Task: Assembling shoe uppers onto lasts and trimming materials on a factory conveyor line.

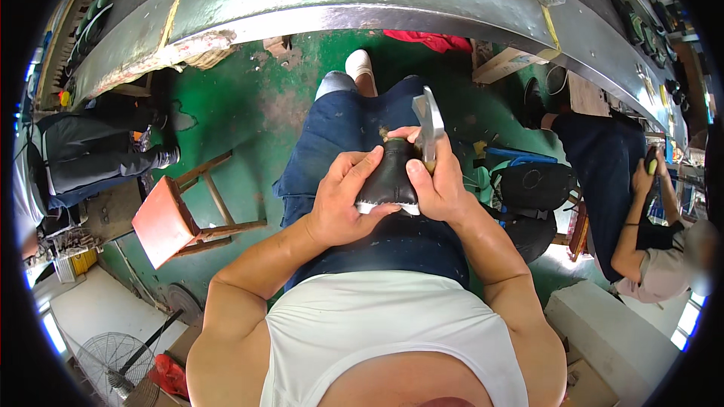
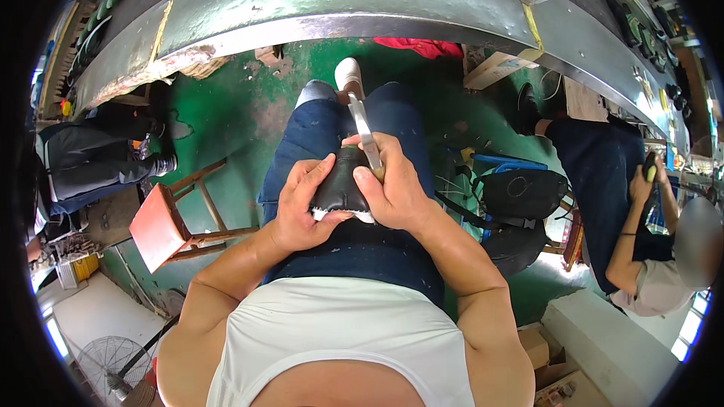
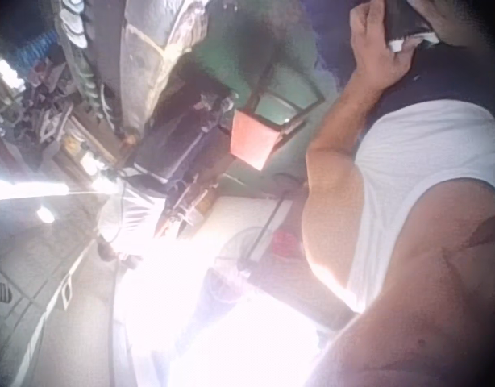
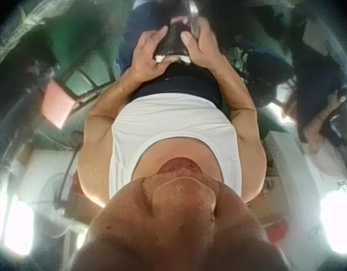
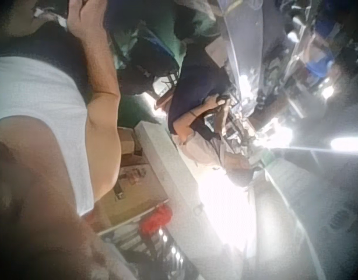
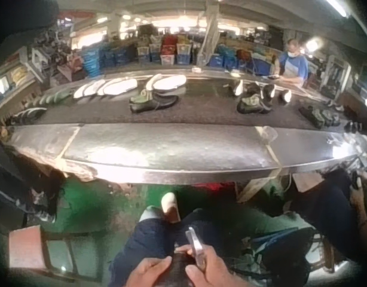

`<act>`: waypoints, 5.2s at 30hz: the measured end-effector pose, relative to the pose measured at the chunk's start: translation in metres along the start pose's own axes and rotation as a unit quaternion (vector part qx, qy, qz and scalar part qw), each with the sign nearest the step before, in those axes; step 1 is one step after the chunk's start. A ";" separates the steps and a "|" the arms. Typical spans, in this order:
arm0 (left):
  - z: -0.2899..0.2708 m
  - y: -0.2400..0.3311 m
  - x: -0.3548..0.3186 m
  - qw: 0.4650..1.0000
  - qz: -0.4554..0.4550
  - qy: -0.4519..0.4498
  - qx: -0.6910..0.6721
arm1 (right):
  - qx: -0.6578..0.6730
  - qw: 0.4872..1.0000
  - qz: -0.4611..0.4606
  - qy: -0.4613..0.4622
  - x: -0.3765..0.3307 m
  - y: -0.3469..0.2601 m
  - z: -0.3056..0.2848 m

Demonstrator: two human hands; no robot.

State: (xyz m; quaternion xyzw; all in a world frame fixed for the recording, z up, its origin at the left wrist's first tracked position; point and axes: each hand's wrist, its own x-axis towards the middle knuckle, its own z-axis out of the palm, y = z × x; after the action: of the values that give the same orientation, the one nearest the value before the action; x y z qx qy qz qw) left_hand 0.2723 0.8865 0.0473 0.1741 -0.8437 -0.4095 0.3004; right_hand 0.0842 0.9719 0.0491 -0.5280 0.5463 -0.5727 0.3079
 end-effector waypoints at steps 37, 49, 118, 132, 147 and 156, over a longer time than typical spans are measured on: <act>0.055 -0.106 -0.004 0.855 -0.327 -0.169 -0.366 | -0.409 0.889 0.023 -0.204 -0.027 0.030 -0.048; 0.088 -0.123 0.005 0.792 -0.507 0.064 -0.333 | -0.331 0.887 0.193 -0.256 -0.032 0.057 -0.016; -0.021 -0.031 0.124 0.979 -0.047 0.026 -0.197 | 0.042 0.959 0.260 0.105 -0.117 0.095 -0.031; 0.024 -0.082 0.048 0.918 -0.309 -0.245 0.047 | -0.153 0.935 0.284 -0.146 -0.059 0.027 -0.059; 0.052 -0.069 0.047 0.946 -0.132 -0.179 0.237 | -0.100 0.765 0.522 -0.364 0.059 0.003 -0.095; 0.068 -0.122 0.028 0.670 -0.423 -0.043 -0.608 | -0.278 0.866 0.290 -0.297 0.020 0.042 -0.059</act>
State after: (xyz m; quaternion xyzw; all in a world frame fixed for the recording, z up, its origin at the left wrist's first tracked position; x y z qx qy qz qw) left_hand 0.2126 0.8382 -0.0725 0.2737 -0.2558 -0.9220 0.0977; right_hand 0.0143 0.9617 0.0237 -0.5547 0.6944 -0.0981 0.4478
